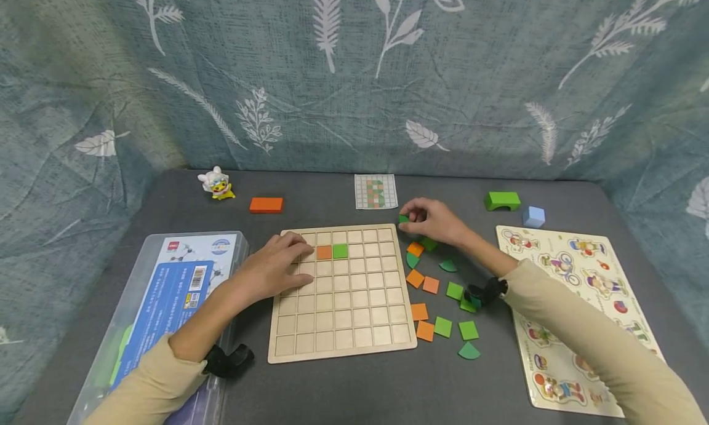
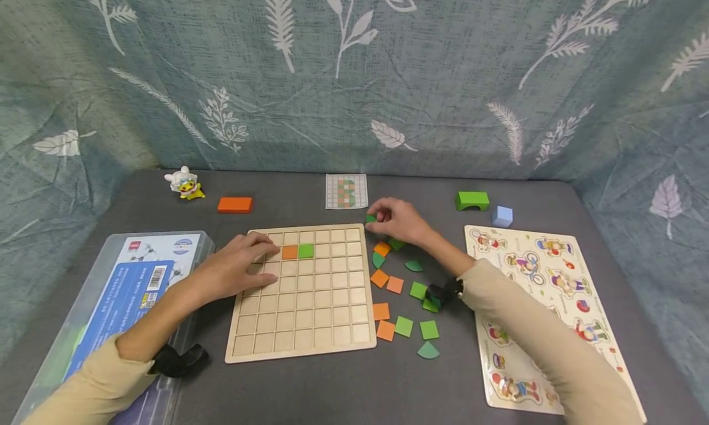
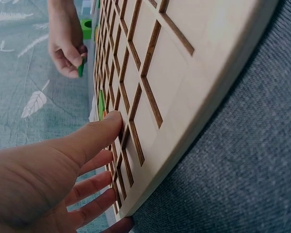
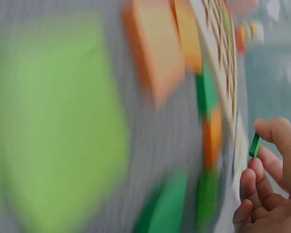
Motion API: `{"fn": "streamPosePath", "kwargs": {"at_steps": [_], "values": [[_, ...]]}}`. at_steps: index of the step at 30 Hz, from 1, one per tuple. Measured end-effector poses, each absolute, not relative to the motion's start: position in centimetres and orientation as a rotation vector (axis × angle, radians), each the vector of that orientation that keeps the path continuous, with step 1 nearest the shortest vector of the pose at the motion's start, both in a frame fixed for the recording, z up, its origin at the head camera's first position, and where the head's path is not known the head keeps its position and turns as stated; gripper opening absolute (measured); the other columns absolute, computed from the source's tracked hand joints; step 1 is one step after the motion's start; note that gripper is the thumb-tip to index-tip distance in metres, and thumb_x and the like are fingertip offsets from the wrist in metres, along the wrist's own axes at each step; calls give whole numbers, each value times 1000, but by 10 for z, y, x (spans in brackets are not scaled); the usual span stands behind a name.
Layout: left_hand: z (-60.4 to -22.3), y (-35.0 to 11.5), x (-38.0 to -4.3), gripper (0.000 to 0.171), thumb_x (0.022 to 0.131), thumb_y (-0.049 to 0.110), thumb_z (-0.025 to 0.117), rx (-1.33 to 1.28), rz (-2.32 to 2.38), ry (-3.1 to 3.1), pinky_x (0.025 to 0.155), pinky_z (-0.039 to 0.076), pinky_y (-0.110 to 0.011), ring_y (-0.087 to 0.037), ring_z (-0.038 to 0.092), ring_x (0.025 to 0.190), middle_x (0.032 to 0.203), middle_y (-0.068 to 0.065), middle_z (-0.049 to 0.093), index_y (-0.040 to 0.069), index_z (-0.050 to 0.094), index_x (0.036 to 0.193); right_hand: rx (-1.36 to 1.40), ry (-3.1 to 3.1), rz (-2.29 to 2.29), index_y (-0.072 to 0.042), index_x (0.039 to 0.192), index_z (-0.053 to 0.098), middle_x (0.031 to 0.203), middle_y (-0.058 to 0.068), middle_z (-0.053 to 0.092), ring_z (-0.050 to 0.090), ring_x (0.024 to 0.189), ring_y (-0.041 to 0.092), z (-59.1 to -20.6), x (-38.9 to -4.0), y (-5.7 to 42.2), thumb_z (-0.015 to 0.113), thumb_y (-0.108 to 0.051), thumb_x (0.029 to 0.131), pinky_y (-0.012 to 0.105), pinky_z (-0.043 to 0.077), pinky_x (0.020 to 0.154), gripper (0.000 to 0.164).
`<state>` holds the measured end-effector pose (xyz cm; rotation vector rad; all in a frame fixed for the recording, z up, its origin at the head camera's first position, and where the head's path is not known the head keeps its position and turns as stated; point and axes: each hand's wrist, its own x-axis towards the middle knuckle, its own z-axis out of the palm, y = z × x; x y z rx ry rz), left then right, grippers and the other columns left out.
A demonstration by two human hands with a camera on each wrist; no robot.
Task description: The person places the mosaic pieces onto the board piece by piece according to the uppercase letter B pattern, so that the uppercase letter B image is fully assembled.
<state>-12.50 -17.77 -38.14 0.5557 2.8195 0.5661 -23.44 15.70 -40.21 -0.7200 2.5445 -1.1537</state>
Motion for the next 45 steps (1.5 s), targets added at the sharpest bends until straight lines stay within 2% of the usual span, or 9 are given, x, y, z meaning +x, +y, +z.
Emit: {"fn": "streamPosePath", "kwargs": {"at_steps": [6,14,22,32,45], "values": [[-381,-177,-126,49,86,30,74,567,570,2818,89,47,-50,-29,48,111,129,-11,53,8,61,129,-904,2517,-1147,1,104,65,86,8,58,50,72,13,-401,-208,112,73,-13,85,25,44,66,24],[-382,-176,-127,49,86,30,73,561,573,2811,90,47,-51,-30,48,112,129,-11,53,9,61,129,-911,2475,-1075,-4,100,65,83,3,58,50,71,9,-407,-200,80,73,-20,87,22,44,68,22],[-382,-174,-128,49,87,30,73,562,562,2796,90,47,-50,-29,48,111,128,-10,53,9,61,129,-907,2496,-1037,-5,95,63,80,2,56,46,68,8,-408,-196,76,74,-18,85,21,41,66,19],[-382,-173,-128,49,86,30,74,563,566,2800,91,46,-49,-29,48,111,128,-11,53,9,61,129,-889,2506,-997,-5,100,64,86,5,57,50,76,12,-405,-194,76,74,-19,86,24,43,70,23],[-382,-177,-126,49,86,30,74,550,569,2821,90,47,-50,-29,49,111,128,-10,54,9,61,129,-932,2490,-1048,-4,104,64,90,7,59,52,77,12,-409,-196,72,74,-20,85,23,44,70,27]]}}
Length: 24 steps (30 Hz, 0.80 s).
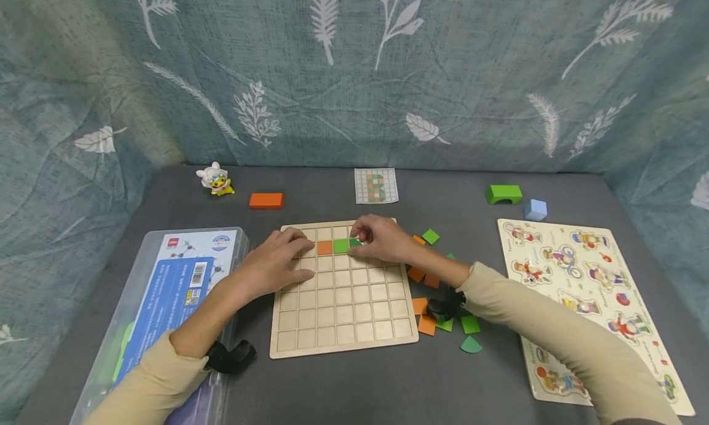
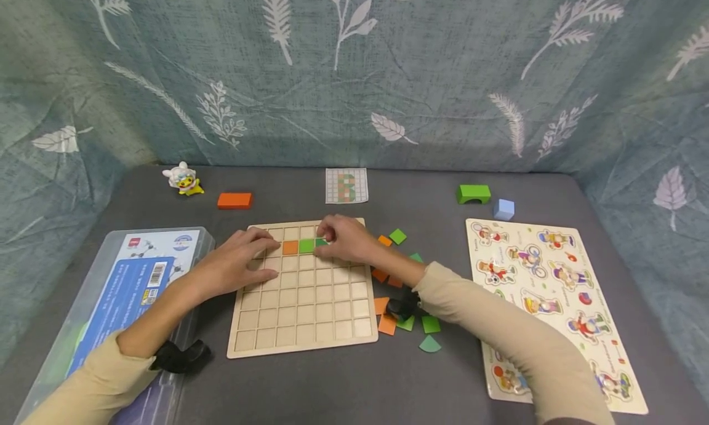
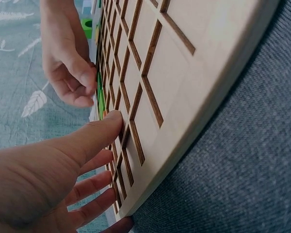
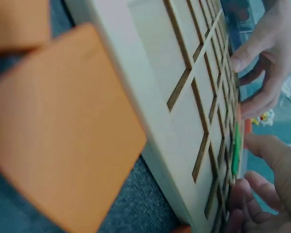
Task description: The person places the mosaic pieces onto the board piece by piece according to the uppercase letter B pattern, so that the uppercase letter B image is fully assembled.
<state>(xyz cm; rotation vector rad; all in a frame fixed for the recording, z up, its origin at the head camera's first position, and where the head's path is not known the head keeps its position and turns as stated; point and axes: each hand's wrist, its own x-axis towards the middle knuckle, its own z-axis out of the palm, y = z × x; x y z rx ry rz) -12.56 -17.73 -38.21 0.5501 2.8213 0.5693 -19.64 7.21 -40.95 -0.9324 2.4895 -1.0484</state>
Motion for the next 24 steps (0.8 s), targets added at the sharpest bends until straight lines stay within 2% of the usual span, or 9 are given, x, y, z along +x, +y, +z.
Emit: {"fn": "streamPosePath", "kwargs": {"at_steps": [5,9,17,24], "values": [[-383,-177,-125,49,86,30,74,563,575,2821,89,48,-50,-29,49,111,128,-11,54,8,61,128,-870,2430,-1121,-3,119,60,99,9,61,57,81,12,-402,-191,86,72,-19,87,25,48,75,37],[-383,-177,-125,49,86,29,74,568,586,2824,89,47,-50,-29,48,111,128,-11,54,8,61,128,-821,2419,-1189,-4,128,57,108,10,61,61,87,15,-393,-177,115,70,-18,89,30,51,78,43],[-383,-177,-125,51,85,31,74,519,556,2810,91,47,-51,-29,47,114,130,-10,52,9,61,129,-935,2595,-1142,-7,123,61,111,8,65,64,93,16,-404,-149,184,73,-15,87,28,53,76,39],[-383,-176,-126,51,86,31,74,531,563,2811,92,46,-52,-29,47,115,131,-10,52,9,60,130,-1011,2728,-1073,-11,119,64,111,3,68,64,96,15,-412,-136,212,75,-13,84,28,53,77,37]]}}
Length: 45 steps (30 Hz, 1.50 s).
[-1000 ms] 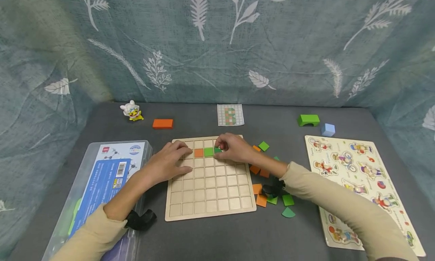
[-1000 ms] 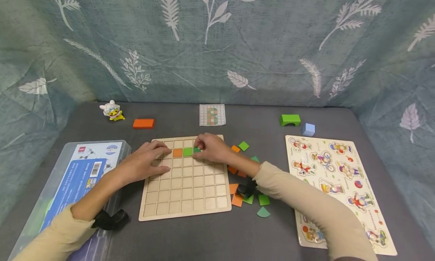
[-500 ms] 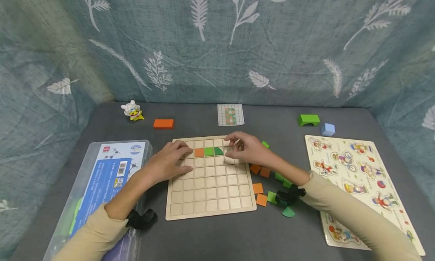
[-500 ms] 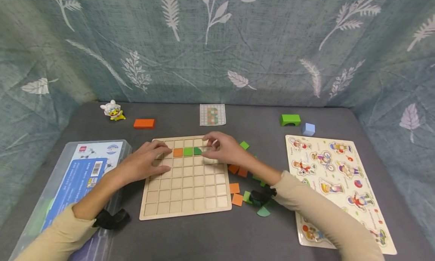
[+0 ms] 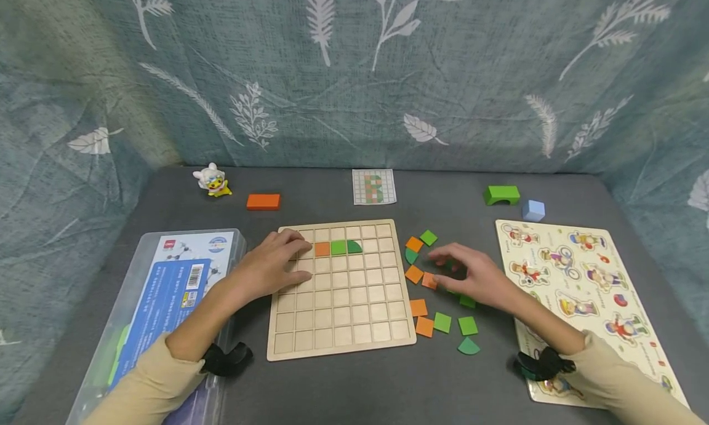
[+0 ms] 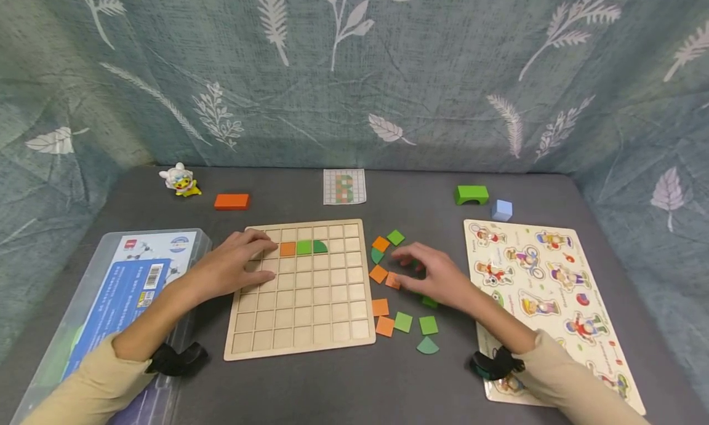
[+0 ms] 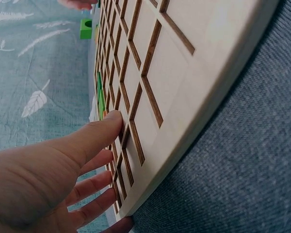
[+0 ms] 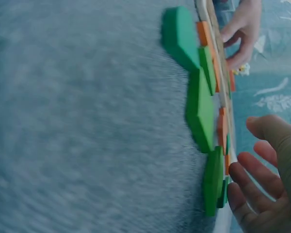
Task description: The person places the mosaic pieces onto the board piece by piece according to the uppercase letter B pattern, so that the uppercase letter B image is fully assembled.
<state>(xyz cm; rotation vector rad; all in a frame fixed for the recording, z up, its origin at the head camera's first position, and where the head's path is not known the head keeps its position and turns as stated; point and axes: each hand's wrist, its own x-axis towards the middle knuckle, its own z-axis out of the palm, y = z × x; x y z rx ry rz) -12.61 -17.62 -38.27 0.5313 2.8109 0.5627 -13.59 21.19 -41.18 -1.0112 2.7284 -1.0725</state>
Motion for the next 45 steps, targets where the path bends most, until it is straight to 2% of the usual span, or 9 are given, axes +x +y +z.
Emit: {"fn": "streamPosePath", "kwargs": {"at_steps": [2,10,24,36,45], "values": [[-382,-176,-126,51,85,31,74,523,563,2811,92,46,-52,-29,47,115,131,-10,52,10,60,130,-1084,2748,-1047,-11,117,65,112,2,68,63,97,15,-415,-134,214,76,-12,83,28,53,77,36],[-382,-176,-126,51,86,31,74,538,565,2814,91,46,-52,-30,48,115,131,-11,53,9,60,130,-1331,2730,-966,-17,112,71,119,3,65,57,111,19,-424,-132,215,76,-13,82,40,49,88,30],[-382,-176,-127,50,86,30,74,567,560,2831,91,47,-52,-30,49,113,129,-11,54,8,61,128,-1604,2760,-791,-18,107,74,119,7,67,63,106,22,-424,-134,216,78,-10,79,43,48,86,30],[-380,-177,-126,51,86,31,73,534,557,2807,91,46,-52,-29,48,114,131,-11,52,9,60,130,-1662,2765,-731,-18,108,75,118,6,68,63,105,20,-422,-134,215,79,-11,77,40,51,85,32],[-381,-176,-126,50,87,30,73,545,562,2802,91,46,-51,-30,47,114,131,-11,52,9,60,130,-1703,2726,-912,-12,105,73,115,11,60,63,95,19,-416,-141,210,77,-1,78,30,54,72,29]]}}
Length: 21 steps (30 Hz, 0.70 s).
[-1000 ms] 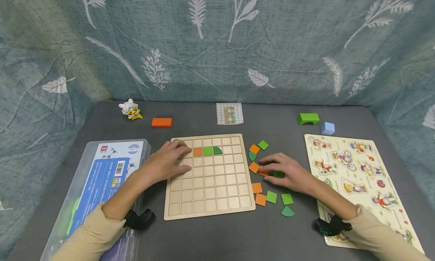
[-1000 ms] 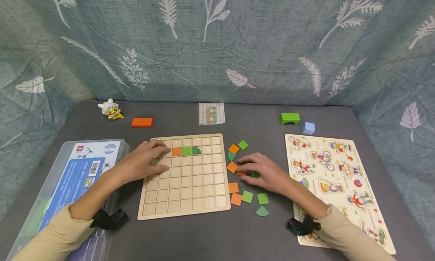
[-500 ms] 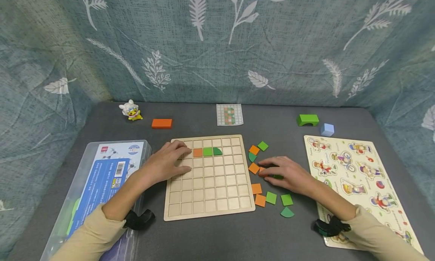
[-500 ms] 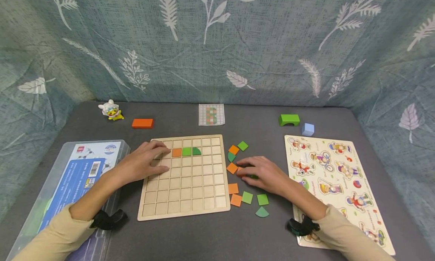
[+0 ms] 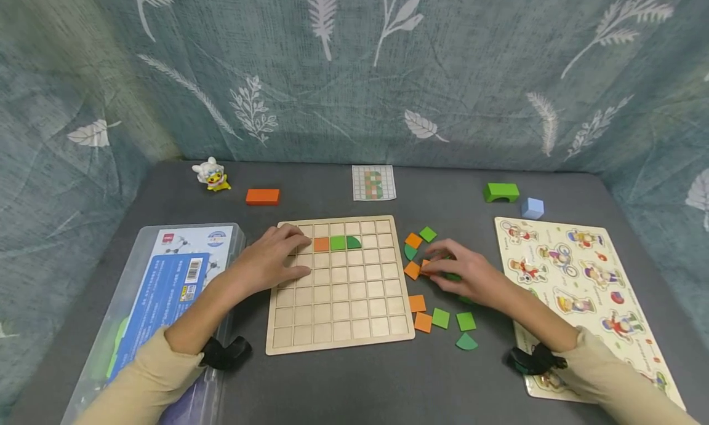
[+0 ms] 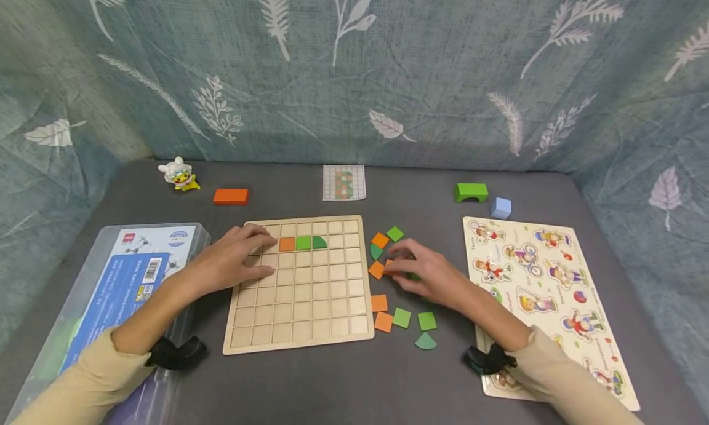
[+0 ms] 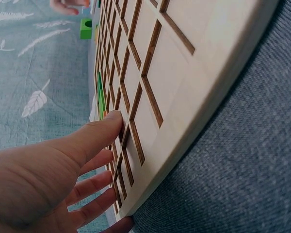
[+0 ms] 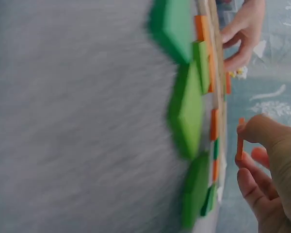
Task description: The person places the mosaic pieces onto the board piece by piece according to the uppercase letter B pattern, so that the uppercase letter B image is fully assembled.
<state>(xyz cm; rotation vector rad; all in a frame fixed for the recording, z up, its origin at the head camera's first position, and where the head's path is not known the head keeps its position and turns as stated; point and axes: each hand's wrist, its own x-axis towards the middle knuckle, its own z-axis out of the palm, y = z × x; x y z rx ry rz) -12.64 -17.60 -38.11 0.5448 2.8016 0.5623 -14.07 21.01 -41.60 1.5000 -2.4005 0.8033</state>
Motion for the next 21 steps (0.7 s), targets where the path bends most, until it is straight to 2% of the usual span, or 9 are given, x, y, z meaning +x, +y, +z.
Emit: {"fn": "streamPosePath", "kwargs": {"at_steps": [5,11,21], "values": [[-380,-175,-128,52,86,31,74,533,560,2799,92,46,-51,-30,47,115,132,-11,52,8,60,130,1556,-2374,779,-10,105,73,113,10,62,61,95,19,-406,-146,190,72,-3,83,29,52,73,23],[-381,-176,-128,51,87,31,73,528,551,2795,93,45,-51,-30,47,116,133,-11,51,9,60,130,1691,-2371,664,-11,104,73,108,3,65,58,95,16,-398,-155,153,73,-3,82,29,50,77,24],[-382,-177,-127,51,87,30,73,532,560,2793,93,45,-51,-30,47,115,132,-12,51,9,59,131,1873,-2276,594,-10,102,75,105,2,69,63,99,17,-407,-180,106,72,-7,85,24,52,84,17]]}}
